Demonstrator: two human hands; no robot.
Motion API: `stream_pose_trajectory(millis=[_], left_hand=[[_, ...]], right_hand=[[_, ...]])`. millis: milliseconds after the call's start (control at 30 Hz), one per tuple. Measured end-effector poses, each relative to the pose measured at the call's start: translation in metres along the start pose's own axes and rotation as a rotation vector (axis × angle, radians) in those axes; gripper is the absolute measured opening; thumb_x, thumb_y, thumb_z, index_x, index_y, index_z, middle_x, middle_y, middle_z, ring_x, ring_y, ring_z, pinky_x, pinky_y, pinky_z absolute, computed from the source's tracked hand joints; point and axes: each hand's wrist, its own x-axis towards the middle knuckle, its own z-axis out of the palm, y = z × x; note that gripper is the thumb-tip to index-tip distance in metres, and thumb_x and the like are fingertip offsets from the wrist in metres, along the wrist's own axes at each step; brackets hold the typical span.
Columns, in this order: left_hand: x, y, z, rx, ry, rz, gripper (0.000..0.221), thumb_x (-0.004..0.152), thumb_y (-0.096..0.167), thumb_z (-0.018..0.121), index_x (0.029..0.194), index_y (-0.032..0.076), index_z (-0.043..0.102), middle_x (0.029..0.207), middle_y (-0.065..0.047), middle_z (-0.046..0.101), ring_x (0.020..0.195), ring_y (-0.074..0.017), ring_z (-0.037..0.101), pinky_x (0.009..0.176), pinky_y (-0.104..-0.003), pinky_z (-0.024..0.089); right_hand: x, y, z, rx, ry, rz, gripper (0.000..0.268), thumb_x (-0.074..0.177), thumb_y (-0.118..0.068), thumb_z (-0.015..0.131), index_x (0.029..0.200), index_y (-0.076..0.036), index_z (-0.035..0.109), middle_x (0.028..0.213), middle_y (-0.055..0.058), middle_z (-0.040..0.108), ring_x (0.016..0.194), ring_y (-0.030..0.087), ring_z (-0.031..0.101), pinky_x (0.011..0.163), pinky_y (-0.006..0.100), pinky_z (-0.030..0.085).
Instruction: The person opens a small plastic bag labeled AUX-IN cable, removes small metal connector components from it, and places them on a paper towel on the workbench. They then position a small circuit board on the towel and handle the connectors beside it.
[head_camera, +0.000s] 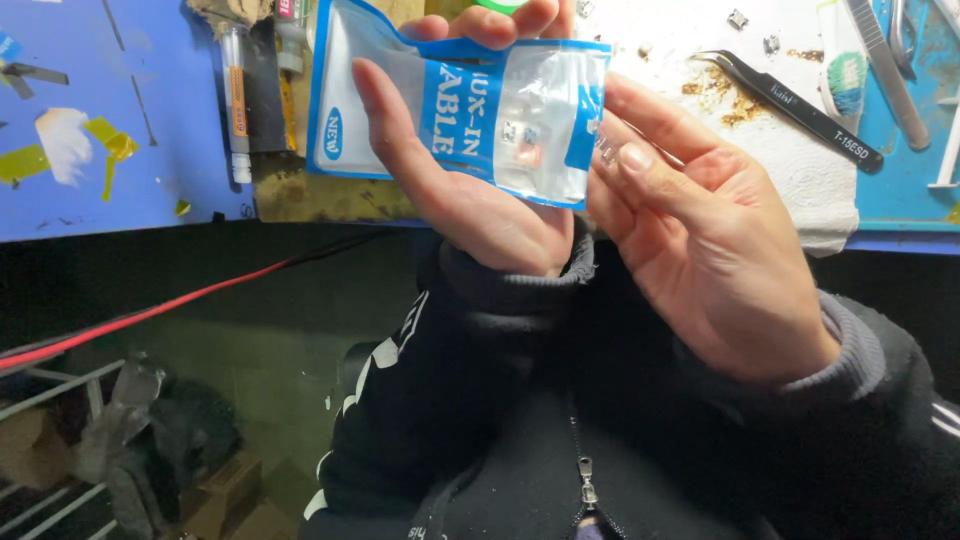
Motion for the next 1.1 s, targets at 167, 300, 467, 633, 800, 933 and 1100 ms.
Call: stream_pose_trajectory(millis=[167, 300, 467, 633, 800, 933, 1100], left_hand=[[0.003, 0.008, 0.013, -0.018, 0.056, -0.05, 0.052, 0.117, 0.053, 0.046, 0.115, 0.001, 0.05, 0.102, -0.017, 0.059, 0.105, -0.0343, 0.062, 0.11, -0.055, 0.045], [0.005, 0.011, 0.002, -0.068, 0.01, -0.048, 0.056, 0.117, 0.056, 0.045, 0.107, 0.0, 0.049, 0.092, -0.014, 0.055, 0.094, -0.0337, 0.064, 0.108, -0.058, 0.05], [-0.001, 0.008, 0.017, 0.085, 0.063, -0.001, 0.053, 0.117, 0.054, 0.045, 0.106, 0.002, 0.047, 0.092, -0.012, 0.053, 0.089, -0.0341, 0.064, 0.098, -0.057, 0.05], [-0.002, 0.006, 0.021, -0.008, 0.055, -0.02, 0.053, 0.117, 0.054, 0.043, 0.109, 0.002, 0.047, 0.096, -0.01, 0.054, 0.095, -0.0315, 0.065, 0.101, -0.053, 0.052], [-0.004, 0.01, 0.015, 0.026, 0.108, -0.064, 0.056, 0.116, 0.053, 0.042, 0.109, -0.002, 0.045, 0.095, -0.01, 0.05, 0.103, -0.0274, 0.062, 0.111, -0.052, 0.047], [-0.004, 0.011, 0.014, 0.047, 0.087, -0.063, 0.057, 0.119, 0.053, 0.046, 0.105, -0.002, 0.045, 0.095, -0.01, 0.051, 0.103, -0.0274, 0.061, 0.11, -0.053, 0.046], [-0.008, 0.003, 0.017, 0.008, 0.085, -0.069, 0.04, 0.116, 0.043, 0.046, 0.111, 0.003, 0.046, 0.094, -0.007, 0.05, 0.104, -0.0252, 0.06, 0.114, -0.052, 0.041]], right_hand=[[-0.003, -0.01, 0.004, 0.027, 0.016, 0.019, 0.051, 0.107, -0.007, 0.052, 0.156, 0.007, 0.042, 0.155, 0.02, 0.054, 0.136, 0.022, 0.059, 0.117, 0.034, 0.049], [-0.008, -0.015, 0.001, 0.043, 0.067, 0.057, 0.052, 0.105, -0.007, 0.052, 0.155, 0.006, 0.044, 0.153, 0.023, 0.055, 0.129, 0.024, 0.06, 0.114, 0.035, 0.05], [-0.007, -0.009, 0.006, -0.003, 0.07, 0.027, 0.05, 0.099, 0.0, 0.059, 0.148, 0.005, 0.049, 0.139, 0.02, 0.061, 0.122, 0.022, 0.064, 0.104, 0.033, 0.054], [-0.006, -0.006, -0.001, -0.172, 0.081, -0.076, 0.043, 0.101, 0.005, 0.061, 0.142, 0.002, 0.052, 0.133, 0.019, 0.066, 0.122, 0.024, 0.067, 0.105, 0.037, 0.059], [-0.012, -0.014, -0.017, -0.325, 0.127, -0.094, 0.031, 0.101, 0.008, 0.068, 0.13, 0.003, 0.058, 0.125, 0.015, 0.067, 0.114, 0.024, 0.071, 0.102, 0.036, 0.06], [-0.01, -0.03, -0.009, -0.417, 0.212, -0.003, 0.034, 0.089, 0.005, 0.068, 0.123, 0.0, 0.066, 0.113, 0.012, 0.07, 0.103, 0.022, 0.073, 0.092, 0.031, 0.06], [-0.011, -0.036, -0.012, -0.622, 0.237, -0.057, 0.013, 0.101, -0.002, 0.063, 0.114, -0.002, 0.062, 0.098, 0.017, 0.067, 0.09, 0.015, 0.069, 0.081, 0.027, 0.056]])
